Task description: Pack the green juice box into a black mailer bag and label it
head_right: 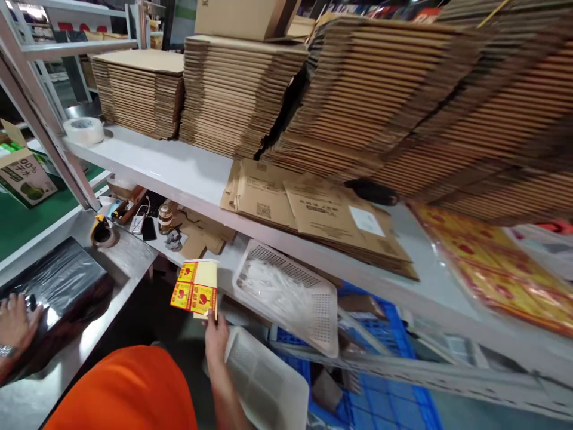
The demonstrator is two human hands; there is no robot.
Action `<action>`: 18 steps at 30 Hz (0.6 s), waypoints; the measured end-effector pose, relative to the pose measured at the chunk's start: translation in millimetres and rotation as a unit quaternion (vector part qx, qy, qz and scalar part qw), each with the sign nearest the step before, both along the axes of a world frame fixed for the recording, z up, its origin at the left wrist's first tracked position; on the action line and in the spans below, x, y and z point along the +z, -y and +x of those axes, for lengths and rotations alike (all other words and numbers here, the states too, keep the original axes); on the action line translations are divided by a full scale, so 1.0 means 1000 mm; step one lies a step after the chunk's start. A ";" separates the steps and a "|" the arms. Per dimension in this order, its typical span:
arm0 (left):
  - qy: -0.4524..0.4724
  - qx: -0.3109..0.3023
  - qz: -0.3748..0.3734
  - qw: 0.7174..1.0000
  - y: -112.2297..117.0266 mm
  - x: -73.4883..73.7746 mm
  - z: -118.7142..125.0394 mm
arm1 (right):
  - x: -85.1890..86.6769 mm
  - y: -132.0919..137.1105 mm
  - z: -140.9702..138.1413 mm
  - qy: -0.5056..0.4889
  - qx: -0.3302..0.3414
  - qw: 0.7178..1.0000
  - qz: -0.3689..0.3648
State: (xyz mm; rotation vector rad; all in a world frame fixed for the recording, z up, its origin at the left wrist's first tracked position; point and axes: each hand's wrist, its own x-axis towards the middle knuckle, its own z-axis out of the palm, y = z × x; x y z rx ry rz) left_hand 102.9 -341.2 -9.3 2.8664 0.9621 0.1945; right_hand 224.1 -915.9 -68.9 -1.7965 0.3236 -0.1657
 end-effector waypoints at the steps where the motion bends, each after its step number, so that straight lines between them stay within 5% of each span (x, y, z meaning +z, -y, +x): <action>1: 0.029 -0.030 -0.007 0.999 0.012 0.007 0.009 | 0.009 -0.004 -0.001 -0.006 0.016 1.000 -0.011; 5: 0.113 -0.223 -0.065 0.966 0.097 0.057 0.049 | 0.061 -0.038 0.012 0.003 0.189 0.979 -0.075; 8: 0.073 -0.407 -0.094 0.905 0.160 0.098 0.076 | 0.107 -0.074 0.021 0.063 0.331 0.936 -0.106; 10: 0.053 -0.479 -0.107 0.870 0.182 0.116 0.087 | 0.132 -0.095 0.022 0.109 0.404 0.901 -0.116; 13: 0.014 -0.478 -0.157 0.864 0.181 0.123 0.089 | 0.154 -0.115 0.022 0.146 0.468 0.863 -0.121; 18: -0.073 -0.400 -0.222 0.886 0.149 0.105 0.066 | 0.163 -0.142 0.021 0.226 0.481 0.823 -0.200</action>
